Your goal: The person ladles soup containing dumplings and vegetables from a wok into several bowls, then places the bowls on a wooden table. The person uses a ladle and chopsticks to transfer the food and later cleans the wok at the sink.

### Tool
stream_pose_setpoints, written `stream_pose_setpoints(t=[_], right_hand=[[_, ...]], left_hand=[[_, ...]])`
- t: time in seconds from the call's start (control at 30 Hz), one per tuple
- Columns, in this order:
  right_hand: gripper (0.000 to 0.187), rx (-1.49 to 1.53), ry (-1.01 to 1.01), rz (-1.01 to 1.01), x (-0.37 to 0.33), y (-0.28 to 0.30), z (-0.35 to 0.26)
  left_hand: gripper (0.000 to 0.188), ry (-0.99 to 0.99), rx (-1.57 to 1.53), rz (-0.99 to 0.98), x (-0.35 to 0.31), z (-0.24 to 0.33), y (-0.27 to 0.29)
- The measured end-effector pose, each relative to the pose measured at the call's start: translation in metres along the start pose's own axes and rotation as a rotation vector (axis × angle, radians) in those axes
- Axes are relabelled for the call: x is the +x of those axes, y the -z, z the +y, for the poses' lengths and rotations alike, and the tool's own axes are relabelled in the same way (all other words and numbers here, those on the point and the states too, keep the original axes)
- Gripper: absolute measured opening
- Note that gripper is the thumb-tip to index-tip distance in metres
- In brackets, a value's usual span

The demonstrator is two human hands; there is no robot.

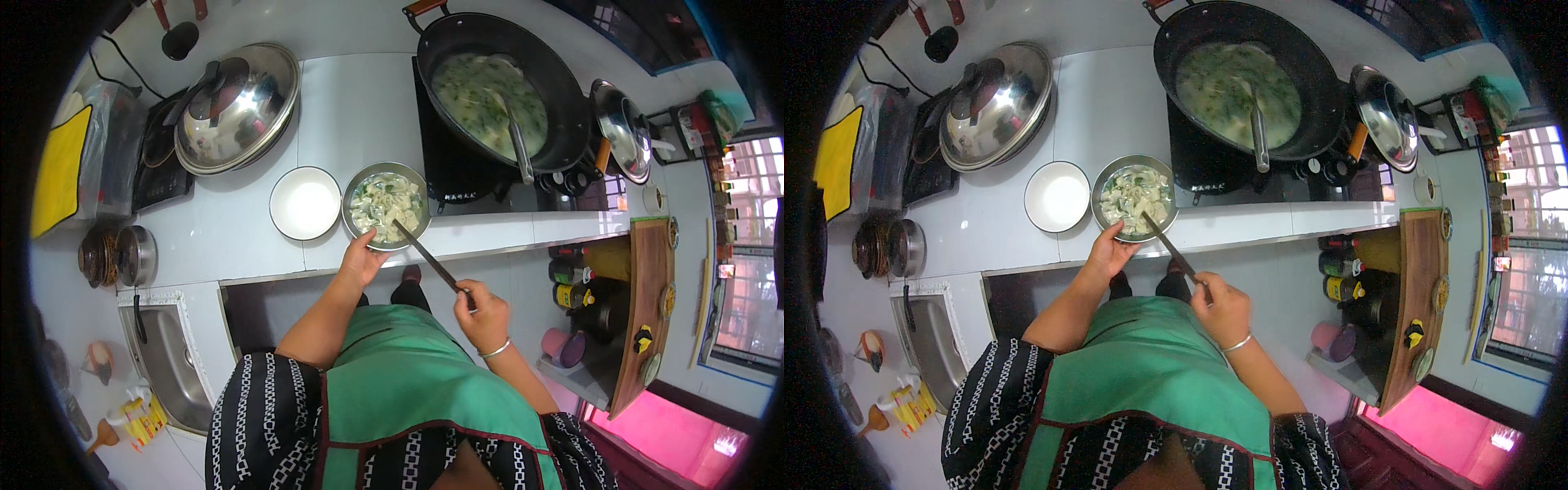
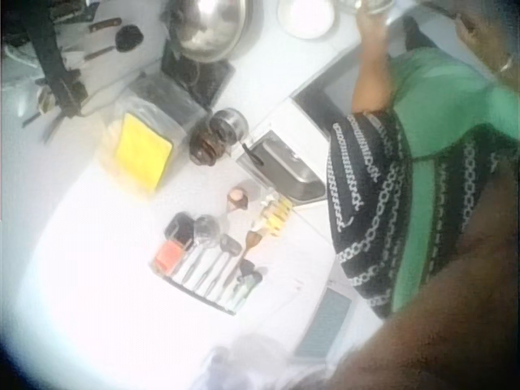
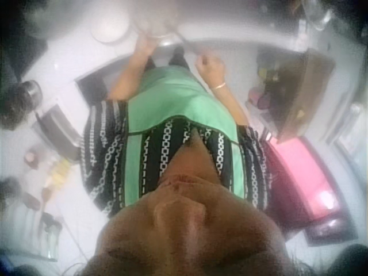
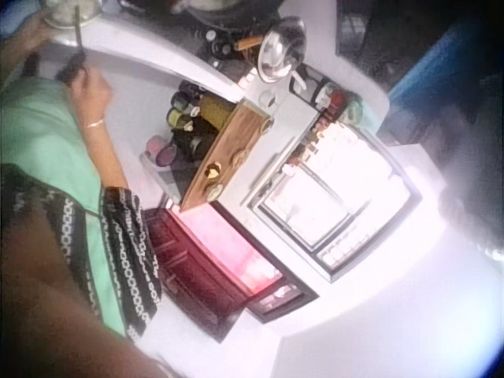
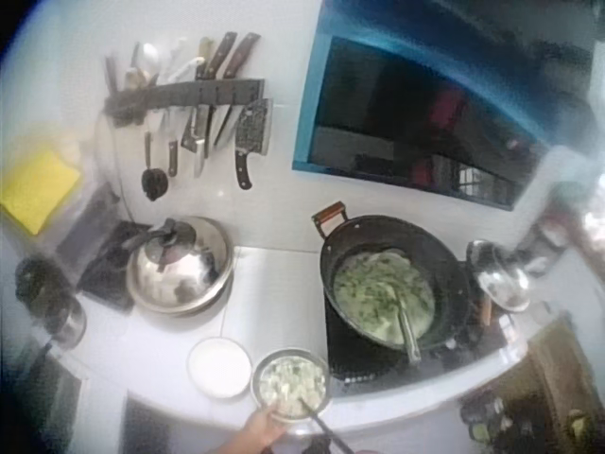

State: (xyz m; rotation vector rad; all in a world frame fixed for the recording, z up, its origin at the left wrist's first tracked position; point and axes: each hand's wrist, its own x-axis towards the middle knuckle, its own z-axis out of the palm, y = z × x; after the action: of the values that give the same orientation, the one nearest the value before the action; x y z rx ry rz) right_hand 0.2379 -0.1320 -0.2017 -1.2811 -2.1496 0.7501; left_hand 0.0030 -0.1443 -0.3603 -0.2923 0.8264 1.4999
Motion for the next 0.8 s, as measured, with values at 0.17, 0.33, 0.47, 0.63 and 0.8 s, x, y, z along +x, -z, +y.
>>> stream_pose_setpoints(t=[0.17,0.33,0.47,0.63,0.8], right_hand=[[0.023,0.103,-0.131,-0.142,-0.019,-0.042,-0.010],[0.038,0.236,-0.080,-0.407,-0.018,-0.067,-0.022],[0.047,0.266,-0.082,-0.374,-0.010,-0.050,-0.042],[0.031,0.495,-0.226,-0.108,0.003,-0.029,0.000],[0.034,0.571,-0.234,0.167,0.023,-0.017,0.020]], left_hand=[[0.036,0.043,0.059,-0.020,-0.016,0.004,-0.005],[0.036,0.032,0.129,-0.042,-0.020,0.018,-0.005],[0.036,0.010,0.160,-0.068,-0.021,0.031,0.006],[0.042,0.038,0.189,-0.043,-0.030,0.041,0.012],[0.041,0.087,0.220,-0.041,-0.051,0.042,0.015]])
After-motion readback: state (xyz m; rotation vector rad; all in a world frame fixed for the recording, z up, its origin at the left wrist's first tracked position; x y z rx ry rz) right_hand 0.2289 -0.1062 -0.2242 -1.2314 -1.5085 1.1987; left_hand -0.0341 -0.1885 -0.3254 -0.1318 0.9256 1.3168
